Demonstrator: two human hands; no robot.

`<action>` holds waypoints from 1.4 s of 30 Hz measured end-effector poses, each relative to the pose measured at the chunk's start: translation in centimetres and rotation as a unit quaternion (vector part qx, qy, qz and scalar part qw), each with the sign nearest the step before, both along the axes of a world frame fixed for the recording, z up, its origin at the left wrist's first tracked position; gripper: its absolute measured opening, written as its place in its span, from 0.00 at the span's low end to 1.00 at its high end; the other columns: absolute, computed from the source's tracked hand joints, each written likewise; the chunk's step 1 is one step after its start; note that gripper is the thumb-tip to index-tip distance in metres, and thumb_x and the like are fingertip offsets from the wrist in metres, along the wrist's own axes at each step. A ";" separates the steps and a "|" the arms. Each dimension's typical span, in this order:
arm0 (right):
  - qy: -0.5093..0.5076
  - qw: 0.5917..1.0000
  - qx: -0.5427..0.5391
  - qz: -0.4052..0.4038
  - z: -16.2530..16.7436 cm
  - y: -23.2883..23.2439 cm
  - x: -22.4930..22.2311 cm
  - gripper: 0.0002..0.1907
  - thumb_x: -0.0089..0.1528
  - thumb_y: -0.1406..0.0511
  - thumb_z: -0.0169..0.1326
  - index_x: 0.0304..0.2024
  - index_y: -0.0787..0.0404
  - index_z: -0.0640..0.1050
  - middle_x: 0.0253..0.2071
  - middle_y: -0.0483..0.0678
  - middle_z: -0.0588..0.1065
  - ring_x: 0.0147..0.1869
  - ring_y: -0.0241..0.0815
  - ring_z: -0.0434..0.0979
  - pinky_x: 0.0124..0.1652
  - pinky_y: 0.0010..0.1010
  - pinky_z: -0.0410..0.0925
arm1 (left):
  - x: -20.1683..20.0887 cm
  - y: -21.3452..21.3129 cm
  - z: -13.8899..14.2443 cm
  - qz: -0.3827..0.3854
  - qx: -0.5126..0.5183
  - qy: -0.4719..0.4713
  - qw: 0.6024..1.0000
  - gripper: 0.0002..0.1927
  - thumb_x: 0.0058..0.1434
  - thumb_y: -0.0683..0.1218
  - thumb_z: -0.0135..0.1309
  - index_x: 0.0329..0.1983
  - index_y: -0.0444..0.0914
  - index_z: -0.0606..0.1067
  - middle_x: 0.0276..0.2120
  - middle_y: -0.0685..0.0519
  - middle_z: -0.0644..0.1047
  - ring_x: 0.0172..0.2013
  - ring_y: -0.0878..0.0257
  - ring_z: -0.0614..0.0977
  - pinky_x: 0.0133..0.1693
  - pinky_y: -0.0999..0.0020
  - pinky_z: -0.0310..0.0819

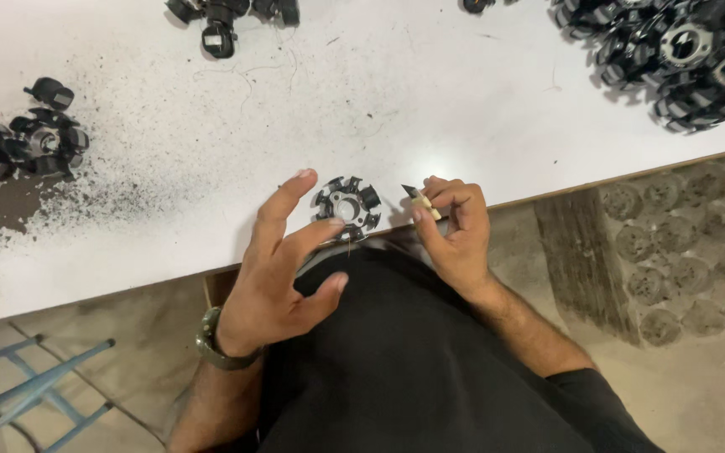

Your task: The person sits at a workbench assembling small black plastic components, pressing and fitting parts into plastic housings one at a time and setting completed assemblies aside. They occasionally use a small handheld tool to help seat or trim parts and gather finished pieces into piles on the table.

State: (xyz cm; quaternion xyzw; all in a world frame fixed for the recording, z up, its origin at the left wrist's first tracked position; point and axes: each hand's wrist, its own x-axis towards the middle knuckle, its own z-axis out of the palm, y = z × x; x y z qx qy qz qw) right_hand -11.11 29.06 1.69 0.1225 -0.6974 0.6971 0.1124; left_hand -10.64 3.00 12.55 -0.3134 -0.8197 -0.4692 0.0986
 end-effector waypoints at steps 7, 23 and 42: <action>0.054 0.983 0.176 -0.008 1.8 -2.4 0.8 0.17 0.64 0.74 0.58 0.51 0.60 0.67 0.46 0.48 0.76 0.52 0.42 0.78 0.74 0.53 0.59 | -2.0 3.8 -2.6 0.101 -0.174 0.003 0.980 0.13 0.56 0.45 0.64 0.42 0.36 0.77 0.58 0.44 0.72 0.64 0.45 0.70 0.59 0.46 0.69; 0.150 0.934 0.324 -0.007 3.7 -6.0 0.9 0.14 0.58 0.74 0.63 0.44 0.62 0.75 0.43 0.51 0.76 0.50 0.50 0.79 0.69 0.56 0.63 | -0.1 1.0 -5.8 0.158 -0.062 -0.019 0.985 0.10 0.57 0.39 0.63 0.42 0.38 0.78 0.57 0.48 0.75 0.56 0.50 0.77 0.55 0.54 0.71; 0.089 0.946 0.309 0.026 5.8 -5.7 0.3 0.11 0.61 0.73 0.62 0.43 0.61 0.75 0.38 0.46 0.77 0.37 0.44 0.78 0.69 0.54 0.66 | 0.4 2.6 -6.8 0.227 -0.049 -0.007 0.973 0.07 0.58 0.38 0.62 0.36 0.36 0.74 0.56 0.48 0.75 0.54 0.50 0.77 0.56 0.52 0.71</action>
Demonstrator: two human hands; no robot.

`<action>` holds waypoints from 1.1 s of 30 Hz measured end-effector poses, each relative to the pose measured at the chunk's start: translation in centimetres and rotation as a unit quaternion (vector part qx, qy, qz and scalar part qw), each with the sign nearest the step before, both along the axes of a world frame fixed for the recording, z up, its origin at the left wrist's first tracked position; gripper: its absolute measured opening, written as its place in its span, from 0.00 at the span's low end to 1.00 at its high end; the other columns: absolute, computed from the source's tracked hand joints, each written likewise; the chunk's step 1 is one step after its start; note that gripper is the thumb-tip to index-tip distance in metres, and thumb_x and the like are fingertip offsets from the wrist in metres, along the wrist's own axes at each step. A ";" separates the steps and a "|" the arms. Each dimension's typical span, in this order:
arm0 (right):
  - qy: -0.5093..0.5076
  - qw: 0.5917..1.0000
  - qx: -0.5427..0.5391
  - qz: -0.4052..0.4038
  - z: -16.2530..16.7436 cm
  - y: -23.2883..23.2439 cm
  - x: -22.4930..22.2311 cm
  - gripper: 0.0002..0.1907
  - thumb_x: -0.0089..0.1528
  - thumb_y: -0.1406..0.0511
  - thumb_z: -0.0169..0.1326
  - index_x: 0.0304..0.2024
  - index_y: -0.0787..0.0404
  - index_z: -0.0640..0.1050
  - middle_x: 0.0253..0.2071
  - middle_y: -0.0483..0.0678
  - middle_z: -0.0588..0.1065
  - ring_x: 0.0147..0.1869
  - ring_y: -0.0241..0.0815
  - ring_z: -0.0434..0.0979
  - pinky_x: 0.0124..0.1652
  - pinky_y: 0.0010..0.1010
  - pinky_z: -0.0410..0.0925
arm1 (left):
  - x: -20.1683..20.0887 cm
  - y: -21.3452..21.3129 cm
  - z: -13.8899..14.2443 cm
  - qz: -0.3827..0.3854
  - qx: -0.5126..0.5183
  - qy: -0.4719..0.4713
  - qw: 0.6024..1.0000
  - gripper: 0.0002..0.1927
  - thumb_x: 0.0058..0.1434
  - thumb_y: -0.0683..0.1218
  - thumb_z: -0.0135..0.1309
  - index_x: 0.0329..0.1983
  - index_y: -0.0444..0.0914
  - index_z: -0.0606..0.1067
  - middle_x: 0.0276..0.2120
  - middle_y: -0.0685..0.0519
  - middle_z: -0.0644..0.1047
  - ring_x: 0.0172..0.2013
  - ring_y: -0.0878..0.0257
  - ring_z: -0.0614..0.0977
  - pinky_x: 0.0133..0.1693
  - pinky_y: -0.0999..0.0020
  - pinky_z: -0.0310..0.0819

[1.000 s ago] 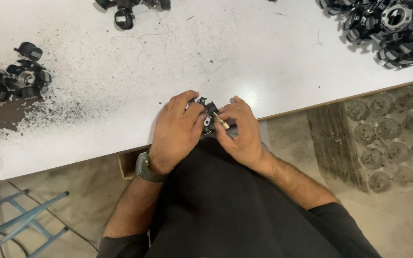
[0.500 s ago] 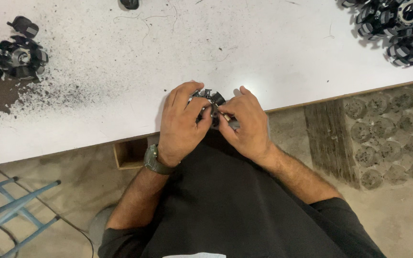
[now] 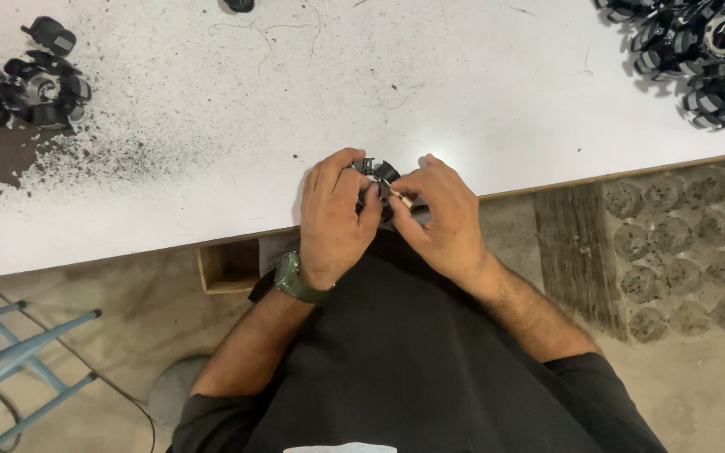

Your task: The person sits at a workbench assembling small black plastic components, pressing and fitting parts into plastic housings one at a time and setting completed assemblies aside. They occasionally use a small handheld tool to help seat or trim parts and gather finished pieces into piles on the table.

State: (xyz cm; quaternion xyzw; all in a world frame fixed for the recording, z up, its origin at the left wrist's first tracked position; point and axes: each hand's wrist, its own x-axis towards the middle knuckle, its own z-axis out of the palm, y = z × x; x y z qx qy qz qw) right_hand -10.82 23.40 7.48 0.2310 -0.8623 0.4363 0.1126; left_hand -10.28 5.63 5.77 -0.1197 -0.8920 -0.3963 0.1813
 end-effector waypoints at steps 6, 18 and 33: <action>0.009 1.000 0.010 0.002 0.2 0.1 0.4 0.12 0.60 0.73 0.63 0.43 0.60 0.75 0.39 0.45 0.78 0.40 0.45 0.79 0.68 0.54 0.66 | -0.1 0.0 -0.6 -0.010 0.021 0.011 1.000 0.08 0.56 0.38 0.61 0.33 0.35 0.72 0.55 0.46 0.75 0.51 0.49 0.77 0.54 0.51 0.72; 0.063 0.995 0.076 0.007 0.7 -0.3 1.3 0.12 0.60 0.73 0.64 0.43 0.60 0.77 0.37 0.48 0.75 0.45 0.48 0.78 0.69 0.55 0.64 | 1.1 -0.6 0.3 -0.003 0.112 -0.080 0.990 0.06 0.59 0.39 0.59 0.34 0.35 0.72 0.59 0.48 0.75 0.52 0.53 0.79 0.52 0.57 0.76; 0.021 0.999 -0.029 -0.026 0.0 0.5 0.3 0.10 0.63 0.74 0.61 0.44 0.62 0.74 0.38 0.50 0.76 0.41 0.52 0.79 0.65 0.54 0.70 | -0.9 -2.3 3.7 -0.074 -0.059 0.004 0.996 0.07 0.58 0.39 0.61 0.40 0.37 0.78 0.57 0.47 0.75 0.58 0.49 0.76 0.55 0.54 0.71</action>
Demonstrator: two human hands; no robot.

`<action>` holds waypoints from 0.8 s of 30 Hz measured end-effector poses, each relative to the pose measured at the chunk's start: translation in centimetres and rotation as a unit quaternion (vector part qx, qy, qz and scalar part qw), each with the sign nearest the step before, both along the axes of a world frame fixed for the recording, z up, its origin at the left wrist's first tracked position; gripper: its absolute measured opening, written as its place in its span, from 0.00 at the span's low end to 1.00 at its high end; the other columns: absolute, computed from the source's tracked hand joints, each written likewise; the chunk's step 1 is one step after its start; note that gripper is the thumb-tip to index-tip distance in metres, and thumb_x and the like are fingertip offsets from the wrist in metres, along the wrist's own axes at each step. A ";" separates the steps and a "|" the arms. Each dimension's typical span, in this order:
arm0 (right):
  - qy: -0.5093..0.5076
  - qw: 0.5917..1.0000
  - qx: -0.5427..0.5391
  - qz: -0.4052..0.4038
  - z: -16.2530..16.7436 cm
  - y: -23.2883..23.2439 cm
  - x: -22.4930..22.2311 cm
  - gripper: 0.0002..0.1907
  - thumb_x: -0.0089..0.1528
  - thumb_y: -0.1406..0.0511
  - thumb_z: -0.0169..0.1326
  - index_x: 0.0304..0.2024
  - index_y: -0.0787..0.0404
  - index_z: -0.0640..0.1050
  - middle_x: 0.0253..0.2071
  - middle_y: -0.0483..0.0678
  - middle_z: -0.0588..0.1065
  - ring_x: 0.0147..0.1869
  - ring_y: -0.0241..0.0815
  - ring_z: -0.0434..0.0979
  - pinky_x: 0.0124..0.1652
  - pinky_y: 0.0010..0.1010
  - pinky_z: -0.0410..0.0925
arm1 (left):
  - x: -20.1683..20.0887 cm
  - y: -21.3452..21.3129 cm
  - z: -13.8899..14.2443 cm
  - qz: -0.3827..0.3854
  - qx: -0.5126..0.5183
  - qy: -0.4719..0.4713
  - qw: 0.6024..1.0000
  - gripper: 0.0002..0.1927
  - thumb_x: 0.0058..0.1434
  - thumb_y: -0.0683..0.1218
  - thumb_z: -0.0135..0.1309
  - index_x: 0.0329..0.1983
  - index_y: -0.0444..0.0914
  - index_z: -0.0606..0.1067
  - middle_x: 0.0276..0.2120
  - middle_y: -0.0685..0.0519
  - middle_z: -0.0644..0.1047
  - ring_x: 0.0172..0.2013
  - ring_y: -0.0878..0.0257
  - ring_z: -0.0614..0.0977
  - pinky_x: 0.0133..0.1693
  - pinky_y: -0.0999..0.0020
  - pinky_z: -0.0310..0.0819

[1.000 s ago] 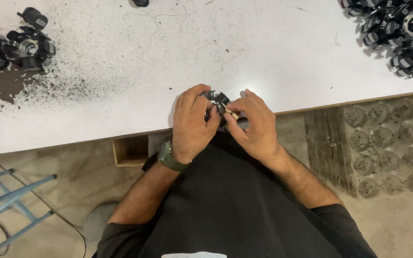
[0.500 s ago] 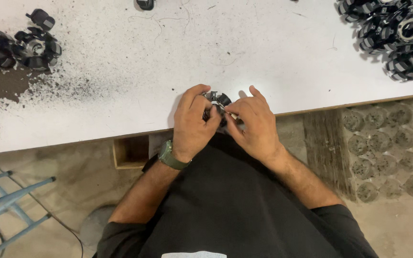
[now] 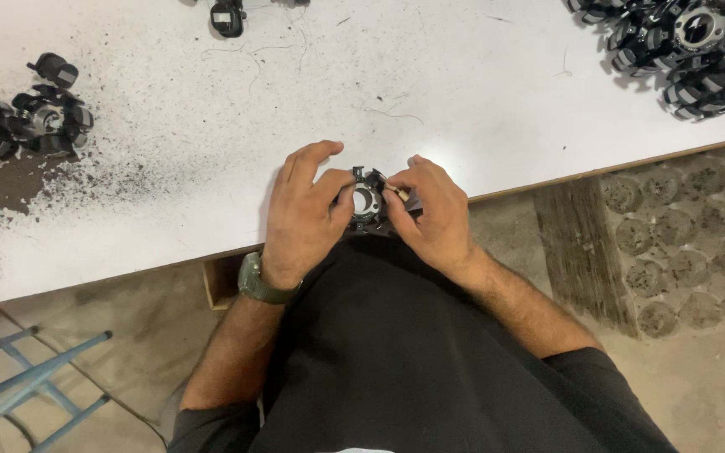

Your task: The person sits at a workbench assembling small black plastic components, pressing and fitting parts into plastic housings one at a time and setting completed assemblies aside. They occasionally use a small handheld tool to help seat or trim parts and gather finished pieces into piles on the table.

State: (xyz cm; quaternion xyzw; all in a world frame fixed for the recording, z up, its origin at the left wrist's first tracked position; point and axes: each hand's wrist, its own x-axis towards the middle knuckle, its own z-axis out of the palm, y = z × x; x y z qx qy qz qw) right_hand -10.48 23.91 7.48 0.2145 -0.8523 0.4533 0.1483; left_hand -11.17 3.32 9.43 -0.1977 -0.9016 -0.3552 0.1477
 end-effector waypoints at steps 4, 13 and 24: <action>0.002 1.000 0.002 -0.008 -0.4 0.3 -0.5 0.10 0.62 0.74 0.61 0.45 0.61 0.75 0.39 0.49 0.77 0.42 0.52 0.78 0.66 0.54 0.70 | -0.3 0.4 0.3 -0.056 -0.062 0.014 0.996 0.07 0.57 0.39 0.61 0.40 0.38 0.78 0.54 0.47 0.76 0.54 0.49 0.78 0.53 0.53 0.70; 0.064 0.997 0.031 0.034 -1.0 1.5 0.1 0.15 0.60 0.72 0.64 0.47 0.60 0.75 0.45 0.49 0.75 0.57 0.50 0.77 0.69 0.58 0.61 | 0.1 2.0 -0.1 0.016 0.032 -0.037 0.999 0.07 0.63 0.39 0.59 0.44 0.36 0.76 0.44 0.50 0.80 0.41 0.50 0.83 0.42 0.59 0.78; 0.063 0.994 0.071 0.056 -1.0 1.1 -0.5 0.16 0.58 0.73 0.66 0.45 0.59 0.76 0.44 0.47 0.75 0.57 0.49 0.75 0.69 0.57 0.61 | 0.3 1.7 -0.9 0.012 0.048 -0.042 0.998 0.08 0.61 0.37 0.57 0.44 0.35 0.75 0.47 0.49 0.79 0.43 0.50 0.83 0.43 0.59 0.79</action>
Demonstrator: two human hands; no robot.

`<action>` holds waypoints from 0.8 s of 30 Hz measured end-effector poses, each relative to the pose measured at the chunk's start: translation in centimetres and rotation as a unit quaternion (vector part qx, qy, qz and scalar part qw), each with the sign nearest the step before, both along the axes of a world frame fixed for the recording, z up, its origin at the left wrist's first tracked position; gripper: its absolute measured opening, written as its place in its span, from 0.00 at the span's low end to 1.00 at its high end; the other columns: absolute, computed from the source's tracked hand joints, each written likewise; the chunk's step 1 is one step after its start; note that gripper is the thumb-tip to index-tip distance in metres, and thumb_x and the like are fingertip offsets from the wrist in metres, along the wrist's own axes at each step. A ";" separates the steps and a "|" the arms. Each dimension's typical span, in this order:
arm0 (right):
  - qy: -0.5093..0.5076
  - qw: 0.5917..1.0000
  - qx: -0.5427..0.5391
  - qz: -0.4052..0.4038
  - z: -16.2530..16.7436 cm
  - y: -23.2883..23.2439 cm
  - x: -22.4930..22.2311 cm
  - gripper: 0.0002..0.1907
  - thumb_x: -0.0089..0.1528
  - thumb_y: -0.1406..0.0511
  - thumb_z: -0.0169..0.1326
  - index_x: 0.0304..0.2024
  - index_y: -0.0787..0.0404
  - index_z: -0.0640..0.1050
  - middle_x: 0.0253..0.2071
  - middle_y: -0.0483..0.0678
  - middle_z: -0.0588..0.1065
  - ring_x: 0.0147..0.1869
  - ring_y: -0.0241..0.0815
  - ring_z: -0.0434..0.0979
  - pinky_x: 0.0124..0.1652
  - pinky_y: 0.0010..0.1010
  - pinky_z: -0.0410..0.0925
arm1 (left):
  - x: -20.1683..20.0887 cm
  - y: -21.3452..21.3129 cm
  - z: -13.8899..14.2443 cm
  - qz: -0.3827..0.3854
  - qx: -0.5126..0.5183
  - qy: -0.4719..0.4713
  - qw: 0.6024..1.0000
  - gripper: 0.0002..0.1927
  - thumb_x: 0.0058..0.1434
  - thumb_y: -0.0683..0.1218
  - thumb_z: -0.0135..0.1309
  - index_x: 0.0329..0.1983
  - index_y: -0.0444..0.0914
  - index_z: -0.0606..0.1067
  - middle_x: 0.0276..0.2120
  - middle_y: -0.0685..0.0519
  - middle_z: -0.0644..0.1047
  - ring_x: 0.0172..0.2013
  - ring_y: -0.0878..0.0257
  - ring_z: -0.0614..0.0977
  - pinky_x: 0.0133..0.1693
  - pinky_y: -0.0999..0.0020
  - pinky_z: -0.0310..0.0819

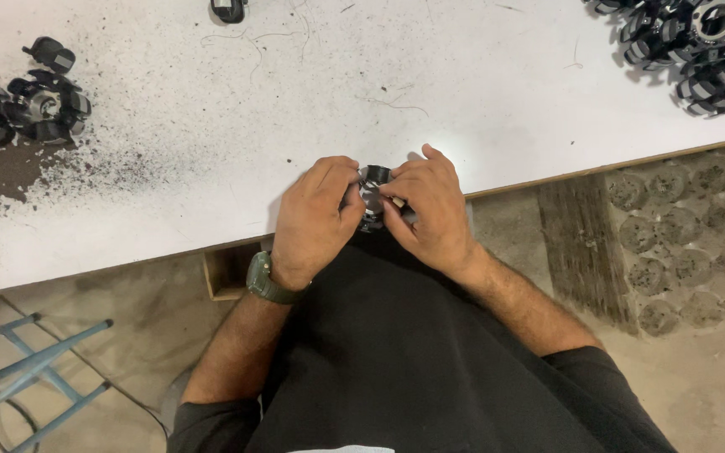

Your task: The person sits at a workbench assembling small black plastic components, pressing and fitting parts into plastic housings one at a time and setting completed assemblies aside. They occasionally use a small handheld tool to help seat or trim parts and gather finished pieces into piles on the table.

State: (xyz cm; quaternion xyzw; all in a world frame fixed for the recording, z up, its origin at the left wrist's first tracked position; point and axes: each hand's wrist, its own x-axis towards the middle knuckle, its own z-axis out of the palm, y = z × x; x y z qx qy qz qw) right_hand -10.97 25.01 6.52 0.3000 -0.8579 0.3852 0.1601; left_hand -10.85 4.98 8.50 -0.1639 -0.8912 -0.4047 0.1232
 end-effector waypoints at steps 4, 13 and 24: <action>0.008 1.000 -0.013 -0.003 0.1 -0.3 0.2 0.16 0.57 0.74 0.65 0.45 0.60 0.76 0.43 0.48 0.75 0.56 0.50 0.76 0.69 0.56 0.62 | 0.0 -0.4 -1.0 -0.011 -0.041 0.043 0.998 0.09 0.57 0.37 0.57 0.40 0.34 0.73 0.48 0.49 0.78 0.43 0.50 0.81 0.44 0.57 0.78; 0.021 0.999 -0.029 -0.013 -0.8 -1.0 0.6 0.14 0.58 0.73 0.65 0.43 0.60 0.76 0.42 0.48 0.77 0.55 0.48 0.78 0.68 0.57 0.63 | 0.0 -0.9 -2.5 -0.006 -0.053 0.111 0.992 0.09 0.56 0.37 0.58 0.40 0.34 0.73 0.46 0.49 0.77 0.42 0.54 0.80 0.43 0.57 0.76; 0.036 0.998 -0.038 -0.017 -1.2 -1.7 0.6 0.16 0.58 0.74 0.65 0.44 0.61 0.75 0.42 0.48 0.77 0.55 0.49 0.79 0.66 0.56 0.66 | -0.3 -1.2 -3.0 -0.006 -0.060 0.121 0.991 0.10 0.53 0.36 0.58 0.38 0.34 0.72 0.45 0.48 0.77 0.42 0.54 0.81 0.43 0.57 0.77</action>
